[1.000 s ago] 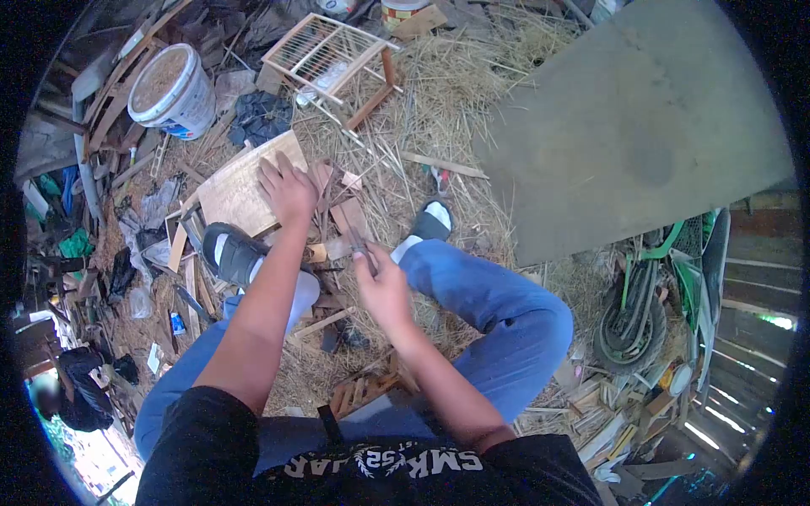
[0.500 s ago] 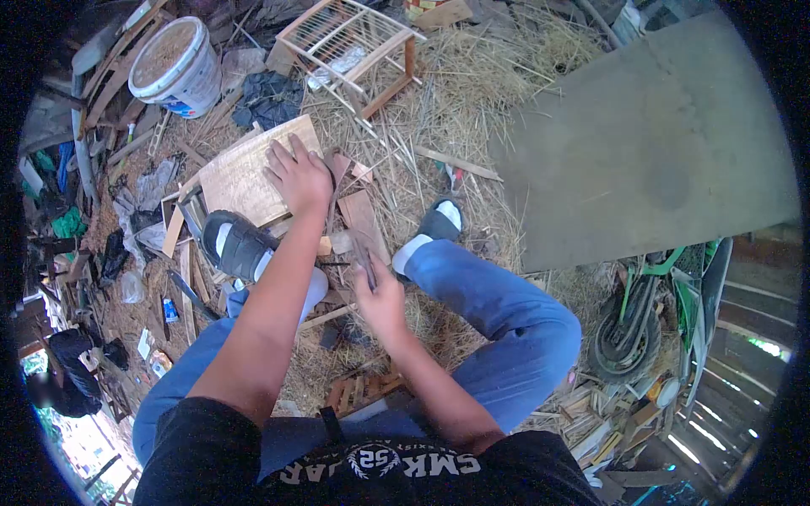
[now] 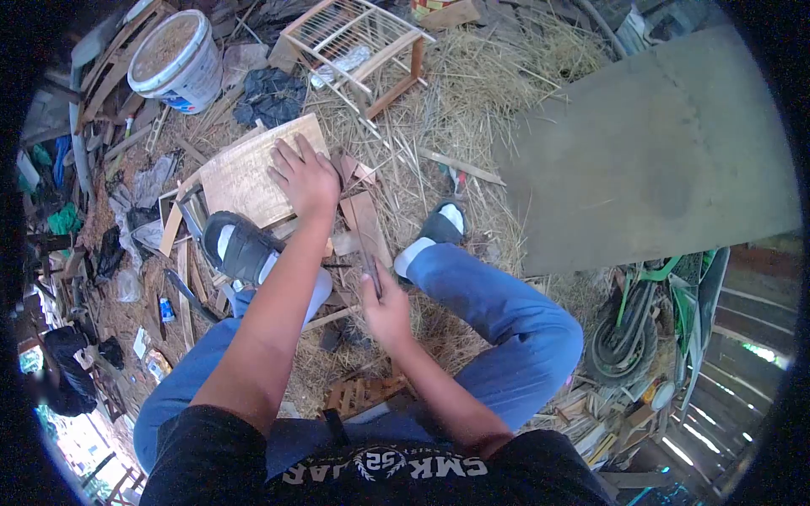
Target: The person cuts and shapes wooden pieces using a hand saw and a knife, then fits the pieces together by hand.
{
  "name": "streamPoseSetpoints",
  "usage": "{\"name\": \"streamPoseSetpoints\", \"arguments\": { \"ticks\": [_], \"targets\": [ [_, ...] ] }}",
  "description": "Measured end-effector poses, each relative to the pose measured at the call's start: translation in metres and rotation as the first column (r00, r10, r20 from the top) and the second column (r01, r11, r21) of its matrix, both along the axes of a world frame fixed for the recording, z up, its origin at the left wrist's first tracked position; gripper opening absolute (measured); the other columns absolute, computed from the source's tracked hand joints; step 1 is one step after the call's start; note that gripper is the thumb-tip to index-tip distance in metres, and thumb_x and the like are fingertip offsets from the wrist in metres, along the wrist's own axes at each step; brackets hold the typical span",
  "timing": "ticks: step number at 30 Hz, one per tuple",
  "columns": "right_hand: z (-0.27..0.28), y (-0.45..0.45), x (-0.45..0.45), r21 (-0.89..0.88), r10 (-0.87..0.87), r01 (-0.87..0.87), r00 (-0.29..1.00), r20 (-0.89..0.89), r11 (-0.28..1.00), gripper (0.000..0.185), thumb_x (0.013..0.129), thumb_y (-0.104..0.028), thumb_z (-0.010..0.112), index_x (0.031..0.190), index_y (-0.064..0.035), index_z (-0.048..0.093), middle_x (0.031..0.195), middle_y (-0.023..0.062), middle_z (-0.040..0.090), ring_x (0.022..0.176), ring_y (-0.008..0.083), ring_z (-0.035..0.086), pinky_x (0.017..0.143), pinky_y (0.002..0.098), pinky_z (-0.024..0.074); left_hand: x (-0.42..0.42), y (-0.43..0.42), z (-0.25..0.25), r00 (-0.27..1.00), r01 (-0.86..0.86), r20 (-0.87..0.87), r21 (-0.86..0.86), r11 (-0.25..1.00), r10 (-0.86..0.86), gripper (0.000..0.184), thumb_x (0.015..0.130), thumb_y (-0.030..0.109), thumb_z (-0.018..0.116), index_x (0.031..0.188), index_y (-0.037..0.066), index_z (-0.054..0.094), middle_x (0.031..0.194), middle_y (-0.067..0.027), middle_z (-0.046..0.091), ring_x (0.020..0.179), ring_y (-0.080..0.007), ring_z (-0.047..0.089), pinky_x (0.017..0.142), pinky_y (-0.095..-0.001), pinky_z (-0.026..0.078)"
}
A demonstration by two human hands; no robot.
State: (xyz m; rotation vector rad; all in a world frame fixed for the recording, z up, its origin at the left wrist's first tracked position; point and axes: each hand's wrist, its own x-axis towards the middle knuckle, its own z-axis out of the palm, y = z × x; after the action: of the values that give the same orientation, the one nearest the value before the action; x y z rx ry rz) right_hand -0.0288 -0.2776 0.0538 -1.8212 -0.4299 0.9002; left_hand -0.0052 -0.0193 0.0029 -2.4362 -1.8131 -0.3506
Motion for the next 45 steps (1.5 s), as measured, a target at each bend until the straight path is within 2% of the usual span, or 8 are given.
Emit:
{"name": "streamPoseSetpoints", "arguments": {
  "ticks": [6, 19, 21, 22, 25, 27, 33, 45],
  "targets": [
    [0.013, 0.005, 0.003, -0.178, 0.024, -0.043, 0.994, -0.108, 0.983, 0.053, 0.108, -0.032, 0.06, 0.152, -0.0024, 0.056, 0.098, 0.0199, 0.074, 0.086, 0.0177, 0.071, 0.086, 0.0336, 0.0554, -0.001, 0.001, -0.003, 1.0, 0.005, -0.004, 0.005, 1.0, -0.005, 0.065, 0.106, 0.033, 0.046, 0.164, 0.004, 0.038, 0.171, -0.03, 0.025, 0.159, -0.046, 0.023, 0.128, -0.0643, 0.014],
    [0.003, -0.02, 0.0, -0.078, 0.035, -0.035, 0.999, -0.004, 0.996, 0.054, 0.107, -0.031, 0.061, 0.152, -0.002, 0.055, 0.111, 0.0255, 0.076, 0.089, 0.0225, 0.074, 0.086, 0.0341, 0.056, -0.001, 0.0, -0.004, 1.0, 0.009, -0.005, -0.001, 1.0, -0.009, 0.066, 0.106, 0.033, 0.047, 0.164, 0.006, 0.038, 0.171, -0.0294, 0.025, 0.16, -0.0456, 0.022, 0.128, -0.0644, 0.014],
    [0.022, -0.034, -0.002, -0.117, 0.087, -0.082, 0.996, 0.035, 0.99, 0.049, 0.111, -0.019, 0.057, 0.155, 0.0006, 0.052, 0.091, -0.0025, 0.065, 0.073, 0.0031, 0.048, 0.069, 0.0224, 0.0464, 0.0, 0.002, -0.004, 1.0, 0.006, 0.021, 0.0, 1.0, -0.006, 0.066, 0.106, 0.034, 0.046, 0.164, 0.005, 0.038, 0.171, -0.0294, 0.025, 0.16, -0.0456, 0.022, 0.128, -0.0642, 0.013],
    [0.024, -0.033, -0.001, -0.118, 0.088, -0.083, 0.995, 0.037, 0.99, 0.049, 0.111, -0.019, 0.057, 0.155, 0.0006, 0.052, 0.091, -0.0025, 0.065, 0.073, 0.0031, 0.048, 0.069, 0.0224, 0.0464, 0.0, 0.002, -0.004, 1.0, 0.005, 0.023, -0.001, 1.0, -0.005, 0.066, 0.106, 0.034, 0.046, 0.164, 0.005, 0.038, 0.171, -0.0294, 0.025, 0.16, -0.0456, 0.022, 0.128, -0.0642, 0.013],
    [0.023, -0.036, -0.002, -0.125, 0.032, -0.047, 0.993, -0.114, 0.991, 0.049, 0.111, -0.018, 0.058, 0.156, 0.0, 0.052, 0.114, 0.003, 0.074, 0.075, 0.0034, 0.051, 0.071, 0.0235, 0.0481, 0.001, -0.001, -0.004, 1.0, 0.004, 0.007, 0.004, 1.0, -0.004, 0.064, 0.107, 0.033, 0.045, 0.164, 0.006, 0.038, 0.17, -0.0296, 0.027, 0.159, -0.0468, 0.022, 0.128, -0.0638, 0.014],
    [0.019, -0.036, -0.006, -0.092, 0.046, -0.044, 0.999, 0.02, 0.995, 0.051, 0.108, -0.025, 0.061, 0.152, 0.0002, 0.055, 0.12, 0.0238, 0.076, 0.098, 0.0159, 0.073, 0.091, 0.0321, 0.0553, 0.001, 0.0, -0.003, 1.0, 0.005, 0.011, 0.007, 1.0, -0.005, 0.064, 0.107, 0.033, 0.044, 0.164, 0.006, 0.038, 0.171, -0.0296, 0.026, 0.159, -0.0466, 0.022, 0.128, -0.0636, 0.014],
    [0.042, -0.071, -0.003, 0.061, -0.093, 0.104, 0.982, -0.165, 0.993, 0.047, 0.108, -0.015, 0.06, 0.151, 0.0049, 0.055, 0.142, 0.0195, 0.067, 0.12, 0.0175, 0.066, 0.105, 0.0315, 0.0499, 0.001, 0.001, -0.002, 1.0, -0.004, 0.025, 0.004, 1.0, 0.004, 0.064, 0.107, 0.033, 0.043, 0.164, 0.006, 0.038, 0.171, -0.0289, 0.026, 0.16, -0.0458, 0.022, 0.129, -0.0624, 0.013],
    [-0.019, 0.083, 0.058, 0.264, -0.01, -0.045, 0.979, 0.202, 0.964, 0.048, 0.106, -0.025, 0.061, 0.144, 0.0029, 0.061, 0.112, 0.0249, 0.076, 0.092, 0.0193, 0.073, 0.086, 0.0332, 0.0564, 0.001, 0.002, -0.001, 1.0, 0.002, 0.003, -0.01, 1.0, -0.002, 0.063, 0.106, 0.033, 0.046, 0.164, 0.007, 0.039, 0.17, -0.0288, 0.028, 0.159, -0.0456, 0.024, 0.128, -0.0639, 0.016]
  ]
}}
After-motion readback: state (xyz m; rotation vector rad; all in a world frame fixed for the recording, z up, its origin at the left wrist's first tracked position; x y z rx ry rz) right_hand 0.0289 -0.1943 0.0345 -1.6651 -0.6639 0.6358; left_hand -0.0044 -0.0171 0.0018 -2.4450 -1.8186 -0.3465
